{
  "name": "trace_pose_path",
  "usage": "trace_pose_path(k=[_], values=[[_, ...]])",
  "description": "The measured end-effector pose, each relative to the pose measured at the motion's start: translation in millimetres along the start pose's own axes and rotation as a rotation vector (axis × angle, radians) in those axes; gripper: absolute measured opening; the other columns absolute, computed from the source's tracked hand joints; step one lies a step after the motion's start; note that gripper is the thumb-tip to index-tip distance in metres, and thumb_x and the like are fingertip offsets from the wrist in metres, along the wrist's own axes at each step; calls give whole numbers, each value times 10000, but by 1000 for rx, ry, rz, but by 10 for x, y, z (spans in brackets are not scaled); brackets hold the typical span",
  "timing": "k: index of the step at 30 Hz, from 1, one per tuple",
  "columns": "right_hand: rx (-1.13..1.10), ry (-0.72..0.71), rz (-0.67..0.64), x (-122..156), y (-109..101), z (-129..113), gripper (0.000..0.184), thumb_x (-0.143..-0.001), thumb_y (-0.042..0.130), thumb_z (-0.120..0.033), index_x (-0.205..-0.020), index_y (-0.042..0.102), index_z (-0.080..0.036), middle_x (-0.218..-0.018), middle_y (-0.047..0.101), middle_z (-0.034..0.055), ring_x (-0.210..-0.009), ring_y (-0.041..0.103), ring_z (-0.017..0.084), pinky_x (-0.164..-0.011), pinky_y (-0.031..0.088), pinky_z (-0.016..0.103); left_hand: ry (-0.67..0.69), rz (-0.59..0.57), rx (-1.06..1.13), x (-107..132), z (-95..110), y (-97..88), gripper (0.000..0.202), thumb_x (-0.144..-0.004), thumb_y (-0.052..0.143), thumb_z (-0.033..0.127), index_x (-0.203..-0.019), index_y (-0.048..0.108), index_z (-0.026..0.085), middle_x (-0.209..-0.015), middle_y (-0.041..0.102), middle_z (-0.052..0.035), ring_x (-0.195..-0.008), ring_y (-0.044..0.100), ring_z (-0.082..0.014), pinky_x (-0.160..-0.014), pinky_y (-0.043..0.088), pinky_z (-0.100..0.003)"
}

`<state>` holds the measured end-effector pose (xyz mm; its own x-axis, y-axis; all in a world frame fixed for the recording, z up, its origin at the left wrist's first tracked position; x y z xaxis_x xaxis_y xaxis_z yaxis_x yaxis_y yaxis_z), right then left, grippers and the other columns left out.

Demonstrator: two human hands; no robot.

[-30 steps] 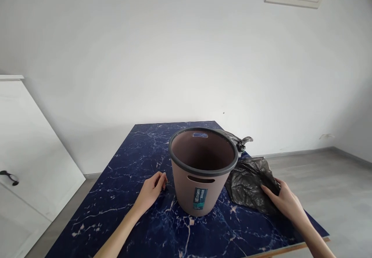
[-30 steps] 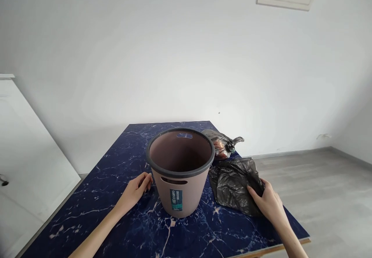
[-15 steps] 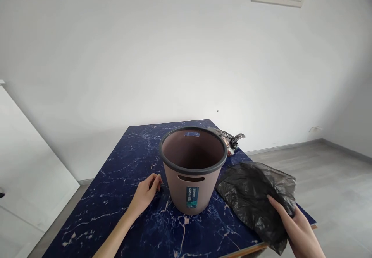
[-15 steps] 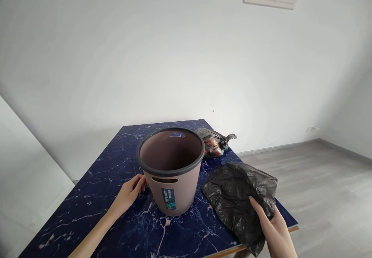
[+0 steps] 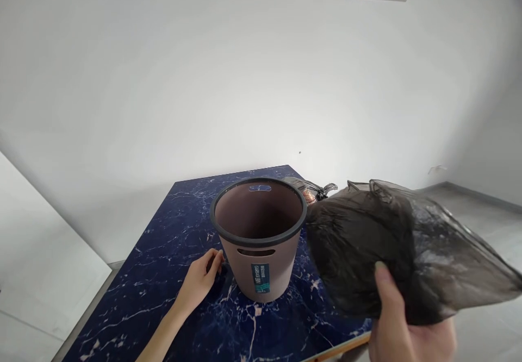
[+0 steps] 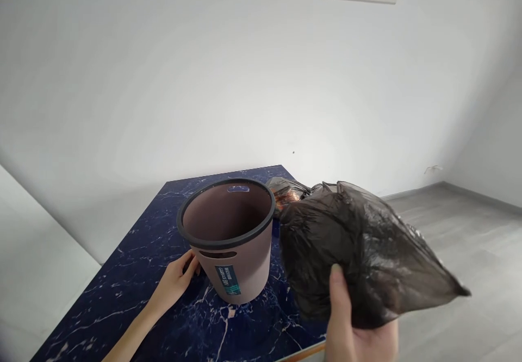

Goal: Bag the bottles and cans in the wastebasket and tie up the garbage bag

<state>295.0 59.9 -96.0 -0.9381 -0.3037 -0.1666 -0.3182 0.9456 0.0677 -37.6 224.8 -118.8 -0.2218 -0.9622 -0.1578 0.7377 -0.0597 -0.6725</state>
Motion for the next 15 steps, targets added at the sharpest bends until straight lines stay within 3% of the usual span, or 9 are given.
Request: trace_pose_path(k=[3,7,11,15], values=[[-14,-116,-27,240,139,131,645,-836,922,-471,-1353,724,-140,-1341,778,159,-1238,730,426,-1044,639,512,-1,14,6,13,29,9,579,-1033,432,741,-821,656,251,-707,692,-42,-575,586,-225,-602,385,-315],[-45,-481,-30,383,247,208,511,-764,973,-381,-1194,771,-193,-1221,788,159,-1101,749,407,-1027,613,547,-24,108,40,42,131,-24,593,-993,478,778,-783,653,253,-658,659,-27,-562,579,-220,-584,399,-313],[-48,-581,-199,382,203,185,308,-786,920,-415,-1027,794,-270,-1120,764,115,-1050,759,379,-795,655,430,-77,366,83,208,368,-137,571,-1041,409,745,-809,596,258,-643,550,16,-530,472,-184,-538,374,-298],[-77,-598,-362,410,60,140,181,-838,867,-391,-972,801,-288,-1162,712,122,-1065,760,371,-705,606,342,-91,671,124,536,866,-275,516,-1080,436,645,-760,552,257,-628,516,28,-485,378,-158,-490,364,-289]])
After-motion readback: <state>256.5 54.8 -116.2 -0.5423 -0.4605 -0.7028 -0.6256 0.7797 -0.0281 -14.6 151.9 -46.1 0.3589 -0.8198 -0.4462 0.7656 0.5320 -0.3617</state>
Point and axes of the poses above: each hand's wrist, its own x-axis away from the middle knuckle, its own y-axis out of the palm, z = x × y, the point moved 1 cm from there along -x, towards the middle knuckle
